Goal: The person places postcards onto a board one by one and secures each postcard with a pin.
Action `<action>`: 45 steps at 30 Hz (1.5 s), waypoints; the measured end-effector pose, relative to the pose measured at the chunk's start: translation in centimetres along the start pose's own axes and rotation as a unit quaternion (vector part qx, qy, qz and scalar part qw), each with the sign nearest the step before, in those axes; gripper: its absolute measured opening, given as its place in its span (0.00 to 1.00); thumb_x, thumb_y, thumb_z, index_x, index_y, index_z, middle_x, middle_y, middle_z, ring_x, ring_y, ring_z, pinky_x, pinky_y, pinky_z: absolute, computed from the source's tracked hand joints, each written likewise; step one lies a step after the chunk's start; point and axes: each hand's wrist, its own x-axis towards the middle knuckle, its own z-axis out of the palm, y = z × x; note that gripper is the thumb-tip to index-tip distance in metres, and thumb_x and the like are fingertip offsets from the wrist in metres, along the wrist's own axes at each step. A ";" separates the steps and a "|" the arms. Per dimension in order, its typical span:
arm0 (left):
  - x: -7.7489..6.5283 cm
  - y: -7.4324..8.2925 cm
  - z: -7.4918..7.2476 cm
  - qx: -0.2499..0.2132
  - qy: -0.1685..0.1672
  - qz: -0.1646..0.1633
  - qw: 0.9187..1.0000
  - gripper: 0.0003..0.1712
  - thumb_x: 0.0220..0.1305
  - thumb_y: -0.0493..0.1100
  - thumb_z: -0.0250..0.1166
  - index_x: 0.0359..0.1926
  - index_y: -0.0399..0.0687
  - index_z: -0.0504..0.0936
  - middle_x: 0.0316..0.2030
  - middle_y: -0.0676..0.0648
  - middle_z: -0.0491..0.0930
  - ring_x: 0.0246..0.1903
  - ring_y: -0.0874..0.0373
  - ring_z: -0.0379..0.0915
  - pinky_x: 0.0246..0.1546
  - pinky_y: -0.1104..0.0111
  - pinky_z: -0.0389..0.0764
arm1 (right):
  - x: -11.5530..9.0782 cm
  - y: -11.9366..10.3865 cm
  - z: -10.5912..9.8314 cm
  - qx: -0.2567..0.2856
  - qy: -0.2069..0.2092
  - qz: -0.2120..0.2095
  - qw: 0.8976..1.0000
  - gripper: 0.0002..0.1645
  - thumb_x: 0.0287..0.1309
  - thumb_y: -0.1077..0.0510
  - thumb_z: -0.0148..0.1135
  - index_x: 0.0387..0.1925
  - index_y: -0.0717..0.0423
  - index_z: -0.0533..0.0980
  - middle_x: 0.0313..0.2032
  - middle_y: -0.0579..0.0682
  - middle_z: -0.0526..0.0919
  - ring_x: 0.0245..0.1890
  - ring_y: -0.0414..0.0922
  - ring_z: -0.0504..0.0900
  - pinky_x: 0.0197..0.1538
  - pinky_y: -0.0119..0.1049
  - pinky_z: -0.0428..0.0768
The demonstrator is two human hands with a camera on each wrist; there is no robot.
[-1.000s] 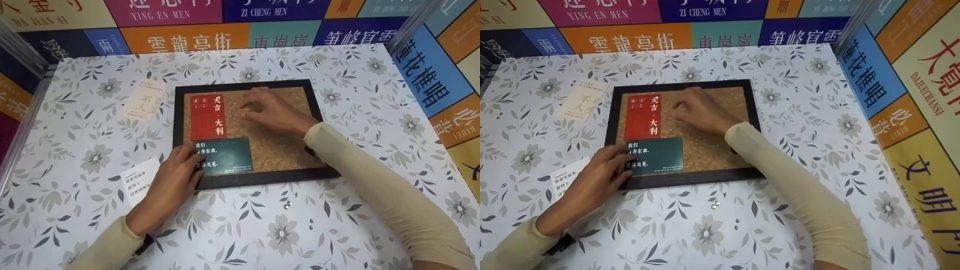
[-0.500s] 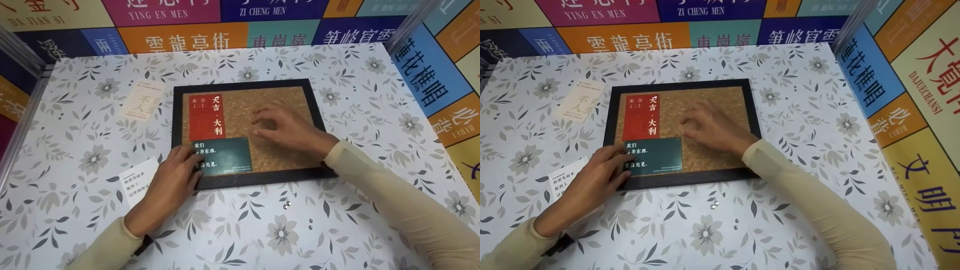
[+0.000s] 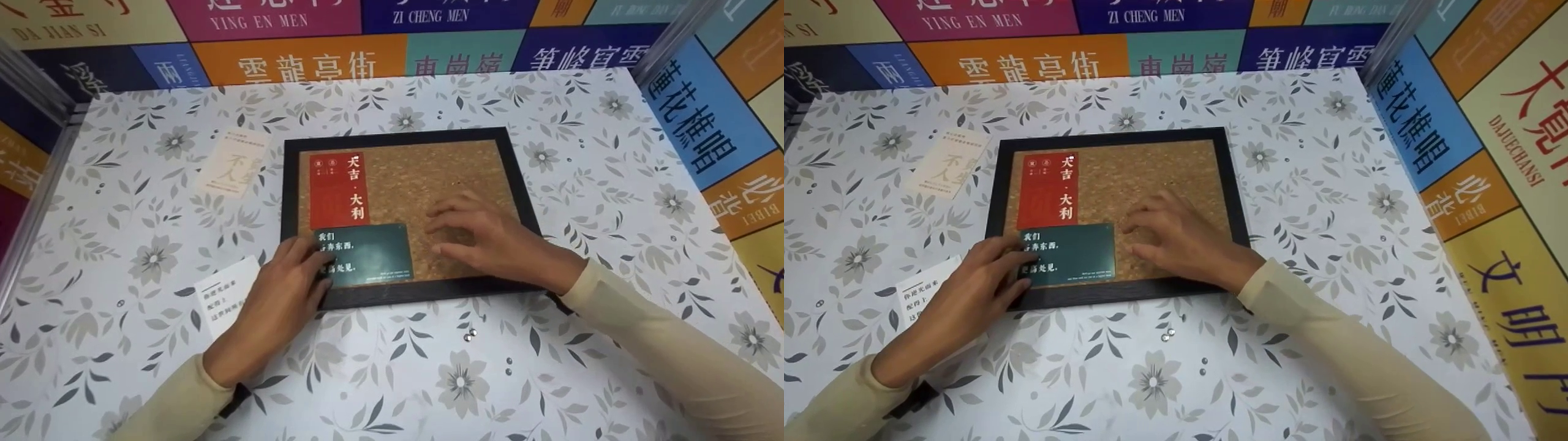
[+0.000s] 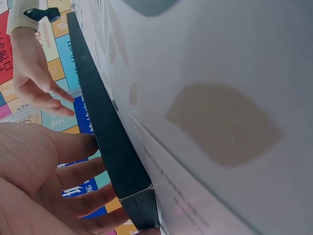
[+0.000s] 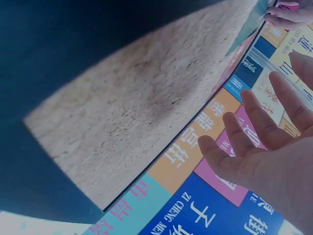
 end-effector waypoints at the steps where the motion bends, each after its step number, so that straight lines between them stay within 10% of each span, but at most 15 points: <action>1: 0.0 0.0 0.0 0.000 0.000 0.000 1.000 0.20 0.66 0.31 0.78 0.58 0.34 0.89 0.59 0.36 0.81 0.64 0.38 0.75 0.58 0.45 0.84 | -0.3 -0.1 -0.1 0.001 0.002 -0.006 1.000 0.16 0.66 0.60 0.79 0.54 0.59 0.89 0.61 0.58 0.86 0.68 0.56 0.78 0.76 0.58 0.70; 45: -0.1 -0.3 0.0 -0.002 0.004 0.009 1.000 0.19 0.66 0.32 0.78 0.57 0.35 0.89 0.58 0.37 0.81 0.62 0.38 0.74 0.55 0.44 0.84 | -9.5 -2.6 0.9 0.004 0.003 -0.069 0.998 0.22 0.57 0.67 0.83 0.53 0.53 0.89 0.57 0.50 0.87 0.58 0.50 0.85 0.71 0.21 0.68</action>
